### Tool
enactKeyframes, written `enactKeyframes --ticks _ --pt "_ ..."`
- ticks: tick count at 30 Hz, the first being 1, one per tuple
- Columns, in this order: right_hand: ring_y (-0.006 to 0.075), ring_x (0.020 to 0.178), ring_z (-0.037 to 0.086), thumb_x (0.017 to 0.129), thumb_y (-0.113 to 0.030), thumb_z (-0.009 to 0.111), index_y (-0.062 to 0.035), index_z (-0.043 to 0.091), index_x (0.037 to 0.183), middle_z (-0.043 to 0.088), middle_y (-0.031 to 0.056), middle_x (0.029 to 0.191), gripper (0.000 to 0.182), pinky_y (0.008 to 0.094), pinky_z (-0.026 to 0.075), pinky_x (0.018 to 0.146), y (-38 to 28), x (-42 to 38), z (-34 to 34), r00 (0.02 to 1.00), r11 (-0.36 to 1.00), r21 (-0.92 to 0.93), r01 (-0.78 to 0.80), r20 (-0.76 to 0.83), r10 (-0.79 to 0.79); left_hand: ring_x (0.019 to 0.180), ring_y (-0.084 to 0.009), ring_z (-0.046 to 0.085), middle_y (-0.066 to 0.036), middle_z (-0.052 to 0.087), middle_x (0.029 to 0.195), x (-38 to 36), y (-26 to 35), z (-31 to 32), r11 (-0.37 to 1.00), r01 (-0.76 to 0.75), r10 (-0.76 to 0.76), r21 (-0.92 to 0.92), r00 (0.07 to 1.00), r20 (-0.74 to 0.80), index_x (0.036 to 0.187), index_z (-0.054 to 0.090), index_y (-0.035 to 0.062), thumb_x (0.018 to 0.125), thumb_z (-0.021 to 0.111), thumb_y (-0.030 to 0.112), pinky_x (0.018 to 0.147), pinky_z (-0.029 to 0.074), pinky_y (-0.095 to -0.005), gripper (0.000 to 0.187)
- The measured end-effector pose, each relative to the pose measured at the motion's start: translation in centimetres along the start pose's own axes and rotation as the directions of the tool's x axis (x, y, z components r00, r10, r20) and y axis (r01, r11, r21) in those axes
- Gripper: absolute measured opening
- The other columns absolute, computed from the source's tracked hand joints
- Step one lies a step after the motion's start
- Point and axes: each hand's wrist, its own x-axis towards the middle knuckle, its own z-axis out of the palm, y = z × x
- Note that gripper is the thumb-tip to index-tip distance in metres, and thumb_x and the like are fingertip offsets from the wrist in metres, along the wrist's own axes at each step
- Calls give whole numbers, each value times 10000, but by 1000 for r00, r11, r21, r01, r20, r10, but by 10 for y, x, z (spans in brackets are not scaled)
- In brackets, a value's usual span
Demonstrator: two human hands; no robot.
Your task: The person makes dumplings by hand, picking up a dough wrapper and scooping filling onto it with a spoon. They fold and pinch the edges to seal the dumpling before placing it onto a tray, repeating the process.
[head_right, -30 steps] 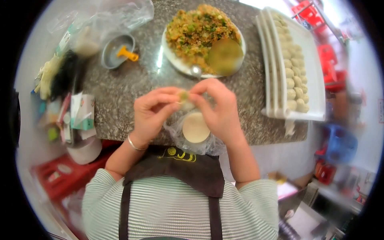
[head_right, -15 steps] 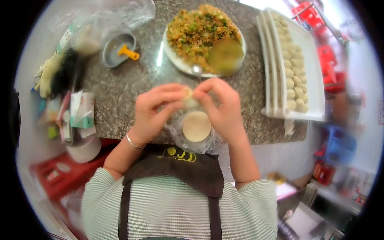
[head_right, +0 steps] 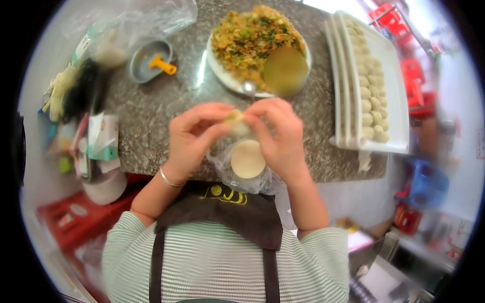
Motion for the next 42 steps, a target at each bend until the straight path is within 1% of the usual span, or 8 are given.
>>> enactKeyframes --ticks 9,11,15,17,21,32,38,42 --pt "184 804 588 830 -8 674 13 623 857 617 85 854 61 287 465 743 -6 5 -2 998 1000 19 8 67 -9 903 -162 696 -118 715 1031 3 9 -3 942 -209 174 263 973 153 952 728 4 801 744 14 800 559 -285 152" --pt "185 804 588 829 -10 676 13 623 853 618 87 850 62 288 465 742 -5 4 -1 999 999 -22 38 21 -38 876 -162 700 -115 716 1015 1 20 5 986 14 -15 166 1000 8 976 717 9 809 740 17 788 561 -285 169" --pt "234 847 604 817 -17 676 0 632 849 636 104 857 58 321 473 767 -7 2 1 999 998 -41 53 -3 -53 897 -159 695 -118 711 1027 1 7 1 987 13 -16 157 1000 16 1002 704 6 813 742 22 792 559 -281 193" --pt "278 889 619 801 -22 674 -16 641 851 651 116 870 59 349 480 793 -6 1 1 998 998 -51 23 -55 -26 916 -156 687 -124 710 1032 0 -3 1 993 -107 107 54 994 -6 974 714 -3 806 747 18 803 555 -283 173" --pt "186 795 577 836 -10 671 17 612 858 606 88 849 68 282 458 736 -6 7 -3 1000 999 49 -19 21 18 927 -164 684 -132 709 1031 1 4 0 990 -109 104 90 993 62 943 727 -2 797 751 15 813 553 -284 149" --pt "188 805 582 839 -25 678 14 617 856 621 90 852 75 293 461 754 -7 2 -2 994 992 -61 107 32 -105 850 -179 695 -110 699 993 6 3 -2 855 -366 322 367 930 175 927 730 9 790 734 6 695 563 -271 137" --pt "199 797 584 853 -25 656 19 610 855 617 93 846 64 302 462 756 -7 0 -1 998 1000 2 -9 -55 9 900 -180 687 -124 696 1005 1 -2 2 992 -75 65 104 993 96 953 730 5 790 737 3 745 564 -285 162" --pt "239 806 595 828 -29 664 6 604 852 612 104 834 74 326 469 755 -17 7 -7 994 996 24 -83 78 80 899 -179 689 -121 695 1016 2 0 -5 978 -122 97 171 984 151 951 730 0 787 744 2 768 562 -293 165"
